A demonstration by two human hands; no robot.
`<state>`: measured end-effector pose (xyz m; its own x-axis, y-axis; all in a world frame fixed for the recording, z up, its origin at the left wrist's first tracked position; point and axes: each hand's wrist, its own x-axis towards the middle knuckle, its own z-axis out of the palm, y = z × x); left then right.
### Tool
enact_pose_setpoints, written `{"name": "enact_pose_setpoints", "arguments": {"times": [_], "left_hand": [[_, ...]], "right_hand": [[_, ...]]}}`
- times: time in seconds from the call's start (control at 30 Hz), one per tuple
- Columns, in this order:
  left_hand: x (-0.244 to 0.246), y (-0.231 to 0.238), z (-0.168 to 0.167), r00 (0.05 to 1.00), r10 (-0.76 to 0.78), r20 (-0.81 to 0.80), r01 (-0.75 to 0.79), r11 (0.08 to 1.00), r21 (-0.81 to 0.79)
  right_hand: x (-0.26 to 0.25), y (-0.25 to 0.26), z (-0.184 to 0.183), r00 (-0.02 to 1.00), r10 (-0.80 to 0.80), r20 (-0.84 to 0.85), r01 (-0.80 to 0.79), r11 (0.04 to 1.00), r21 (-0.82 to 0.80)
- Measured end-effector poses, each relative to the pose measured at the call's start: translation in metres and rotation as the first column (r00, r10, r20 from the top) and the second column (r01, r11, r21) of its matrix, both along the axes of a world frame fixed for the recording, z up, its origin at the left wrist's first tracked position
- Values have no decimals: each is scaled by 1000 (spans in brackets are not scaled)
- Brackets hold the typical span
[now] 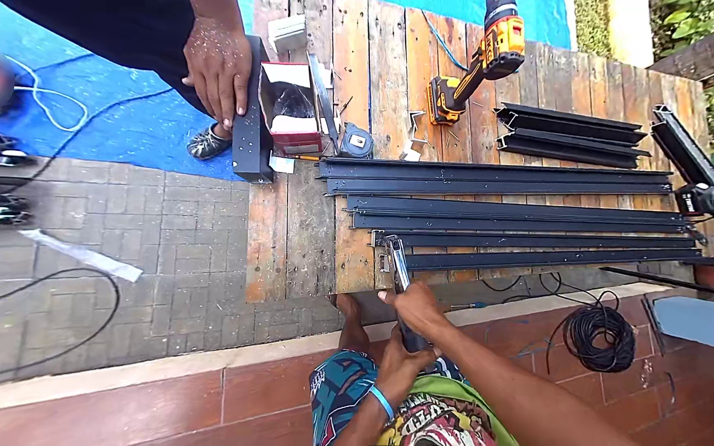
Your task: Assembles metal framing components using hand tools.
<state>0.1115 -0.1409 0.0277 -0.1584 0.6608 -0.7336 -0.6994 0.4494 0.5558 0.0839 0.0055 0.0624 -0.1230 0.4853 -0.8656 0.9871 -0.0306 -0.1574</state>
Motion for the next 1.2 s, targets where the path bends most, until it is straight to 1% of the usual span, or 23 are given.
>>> {"name": "enact_pose_setpoints", "arguments": {"times": [0.07,0.1,0.17,0.23,0.3,0.37,0.4,0.43,0.5,0.57,0.63,0.67,0.7,0.73,0.77,0.8,0.83,0.9,0.97,1.03,1.07,1.1,1.2], "left_hand": [[-2,0,-4,987,-39,-157,34,999,-36],[-3,-2,-6,979,-78,-189,70,996,-48],[-7,-4,-2,974,-136,-181,136,991,-11],[-8,-3,8,986,-141,-90,151,981,123],[-9,14,18,997,-66,-40,73,967,244],[-11,54,27,999,27,-36,-18,974,225],[-15,80,29,995,57,-81,-39,977,208],[-21,107,29,984,63,-169,-30,981,190],[-35,157,24,934,-1,-357,61,985,159],[-49,194,29,877,-106,-468,185,975,125],[-68,225,52,803,-215,-556,293,955,53],[-83,234,64,761,-224,-609,292,956,13],[-103,237,75,715,-180,-676,223,975,-24],[-131,236,82,645,-109,-756,103,993,-56],[-164,231,87,550,-58,-833,-21,996,-83],[-202,226,91,447,-51,-893,-129,984,-121],[-244,221,94,363,-95,-927,-215,959,-183],[-324,218,92,260,-295,-920,-286,886,-365],[-380,225,76,239,-561,-792,-252,753,-609],[-407,237,54,206,-799,-566,-157,544,-825],[-411,243,43,166,-872,-460,-126,444,-887],[-413,248,36,135,-909,-395,-117,381,-917],[-410,259,28,143,-930,-338,-132,321,-938]], "right_hand": [[-3,-6,-9,999,32,35,-36,993,116],[-1,-7,-13,1000,15,27,-19,989,150],[11,-4,-14,997,-36,-72,48,985,169],[34,3,0,964,-98,-246,142,976,166],[48,26,26,916,-145,-375,215,965,152],[51,69,65,902,-161,-401,221,969,108],[49,98,86,908,-166,-385,211,974,79],[47,127,107,917,-177,-359,203,978,37],[43,181,149,906,-265,-329,235,963,-129],[38,226,169,880,-351,-320,287,930,-229],[37,257,174,854,-385,-349,347,923,-169],[38,271,173,846,-375,-380,358,926,-117],[38,284,169,835,-363,-414,356,929,-98],[39,295,163,809,-370,-456,370,924,-95],[42,305,157,782,-374,-498,384,919,-88],[47,315,151,765,-366,-530,380,921,-88],[54,323,146,754,-345,-559,358,929,-91],[71,333,142,739,-299,-604,297,949,-106],[94,333,141,718,-280,-637,257,957,-131],[123,326,141,727,-230,-647,194,973,-128],[138,322,142,734,-202,-648,148,979,-137],[152,318,145,740,-183,-647,97,981,-167],[189,303,148,756,-165,-633,-4,966,-257]]}}
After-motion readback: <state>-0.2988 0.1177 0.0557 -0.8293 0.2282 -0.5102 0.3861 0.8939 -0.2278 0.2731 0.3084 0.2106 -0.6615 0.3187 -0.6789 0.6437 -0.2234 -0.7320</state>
